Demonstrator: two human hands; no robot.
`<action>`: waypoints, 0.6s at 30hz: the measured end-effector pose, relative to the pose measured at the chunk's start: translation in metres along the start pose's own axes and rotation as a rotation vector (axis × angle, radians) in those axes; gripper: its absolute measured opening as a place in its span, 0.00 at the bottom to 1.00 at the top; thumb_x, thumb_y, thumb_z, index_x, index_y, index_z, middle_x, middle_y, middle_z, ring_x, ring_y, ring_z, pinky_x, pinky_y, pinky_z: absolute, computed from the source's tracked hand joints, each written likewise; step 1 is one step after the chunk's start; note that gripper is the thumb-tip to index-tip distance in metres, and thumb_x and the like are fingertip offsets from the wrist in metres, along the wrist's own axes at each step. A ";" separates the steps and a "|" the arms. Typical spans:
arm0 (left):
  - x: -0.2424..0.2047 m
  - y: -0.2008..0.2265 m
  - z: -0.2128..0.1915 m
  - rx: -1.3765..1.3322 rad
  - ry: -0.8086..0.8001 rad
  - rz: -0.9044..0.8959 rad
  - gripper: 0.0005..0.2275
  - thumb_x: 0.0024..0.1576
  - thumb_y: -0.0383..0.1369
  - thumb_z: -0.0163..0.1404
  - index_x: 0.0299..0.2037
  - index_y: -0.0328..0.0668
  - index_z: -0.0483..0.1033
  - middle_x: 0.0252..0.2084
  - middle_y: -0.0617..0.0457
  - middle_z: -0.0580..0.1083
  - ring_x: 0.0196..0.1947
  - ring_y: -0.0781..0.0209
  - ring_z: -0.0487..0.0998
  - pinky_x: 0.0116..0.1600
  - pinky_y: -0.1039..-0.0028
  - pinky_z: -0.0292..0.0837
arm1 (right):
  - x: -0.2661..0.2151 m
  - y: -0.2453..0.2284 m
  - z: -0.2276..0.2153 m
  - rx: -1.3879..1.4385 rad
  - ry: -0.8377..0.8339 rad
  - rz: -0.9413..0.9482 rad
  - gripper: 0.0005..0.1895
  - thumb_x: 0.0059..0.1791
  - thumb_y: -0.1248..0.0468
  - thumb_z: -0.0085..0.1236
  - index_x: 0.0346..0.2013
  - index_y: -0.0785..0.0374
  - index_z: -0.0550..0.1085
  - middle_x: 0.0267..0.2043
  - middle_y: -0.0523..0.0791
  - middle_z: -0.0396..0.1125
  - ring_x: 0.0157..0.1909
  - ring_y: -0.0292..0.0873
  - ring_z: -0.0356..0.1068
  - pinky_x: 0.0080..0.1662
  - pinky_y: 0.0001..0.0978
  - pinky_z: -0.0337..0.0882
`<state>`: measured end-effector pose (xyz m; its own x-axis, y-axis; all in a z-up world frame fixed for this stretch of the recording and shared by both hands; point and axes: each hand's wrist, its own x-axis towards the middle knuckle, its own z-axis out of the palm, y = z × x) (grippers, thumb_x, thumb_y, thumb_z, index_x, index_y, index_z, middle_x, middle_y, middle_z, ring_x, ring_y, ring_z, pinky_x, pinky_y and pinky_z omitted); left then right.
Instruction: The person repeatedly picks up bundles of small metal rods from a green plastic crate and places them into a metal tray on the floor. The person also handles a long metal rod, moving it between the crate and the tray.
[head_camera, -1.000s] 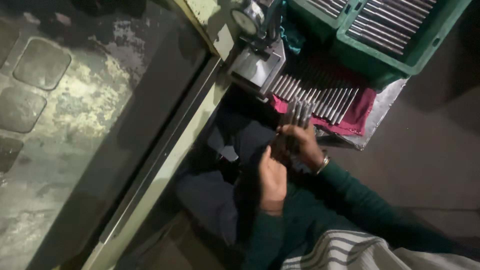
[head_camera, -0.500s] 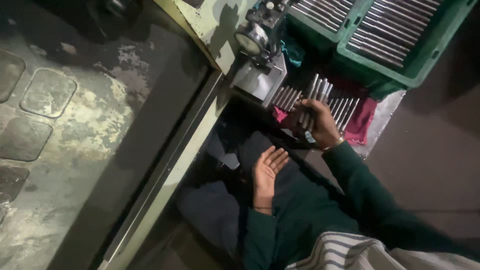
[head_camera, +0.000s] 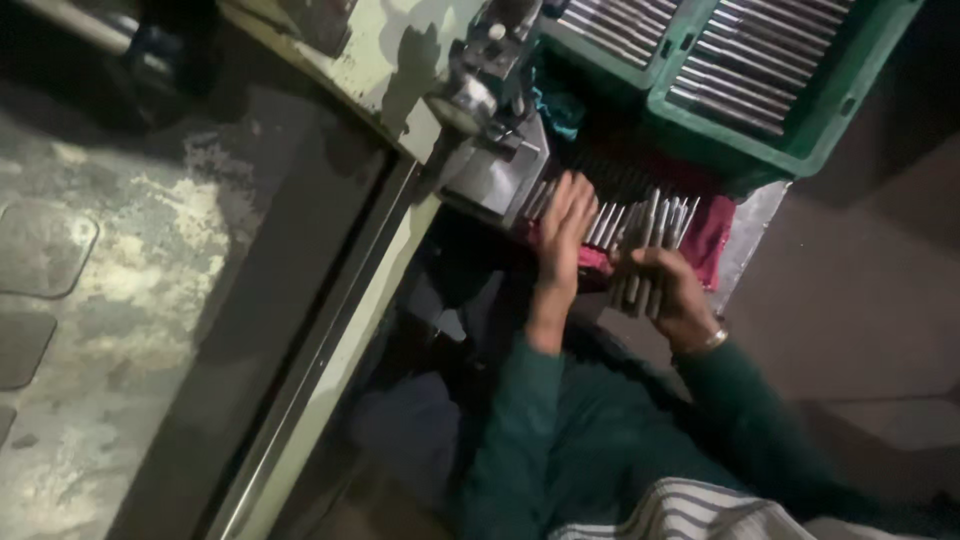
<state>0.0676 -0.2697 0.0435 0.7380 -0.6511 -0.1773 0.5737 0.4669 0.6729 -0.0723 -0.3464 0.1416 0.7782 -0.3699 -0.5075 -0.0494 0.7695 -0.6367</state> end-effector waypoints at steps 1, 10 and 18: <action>0.032 -0.014 0.004 -0.080 0.057 0.010 0.30 0.65 0.33 0.47 0.76 0.33 0.50 0.74 0.43 0.59 0.74 0.51 0.60 0.75 0.61 0.57 | -0.002 -0.002 -0.002 -0.021 0.040 -0.005 0.17 0.48 0.61 0.55 0.46 0.70 0.74 0.42 0.51 0.73 0.45 0.47 0.74 0.47 0.42 0.75; 0.144 -0.070 0.006 -0.208 0.229 0.185 0.36 0.61 0.30 0.53 0.78 0.32 0.48 0.61 0.53 0.63 0.59 0.63 0.62 0.69 0.68 0.50 | -0.019 -0.003 -0.023 -0.104 0.156 0.078 0.20 0.46 0.61 0.57 0.48 0.71 0.72 0.43 0.51 0.73 0.44 0.49 0.75 0.46 0.42 0.76; 0.163 -0.036 0.033 0.866 0.197 0.307 0.32 0.62 0.34 0.52 0.71 0.21 0.52 0.72 0.26 0.55 0.74 0.35 0.54 0.75 0.55 0.49 | -0.021 -0.007 -0.010 -0.122 0.103 0.021 0.20 0.44 0.63 0.58 0.49 0.68 0.72 0.42 0.50 0.73 0.43 0.48 0.74 0.46 0.41 0.76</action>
<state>0.1552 -0.4122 0.0148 0.9053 -0.4236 0.0317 -0.0620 -0.0581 0.9964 -0.0942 -0.3494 0.1509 0.7086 -0.4107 -0.5738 -0.1456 0.7106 -0.6884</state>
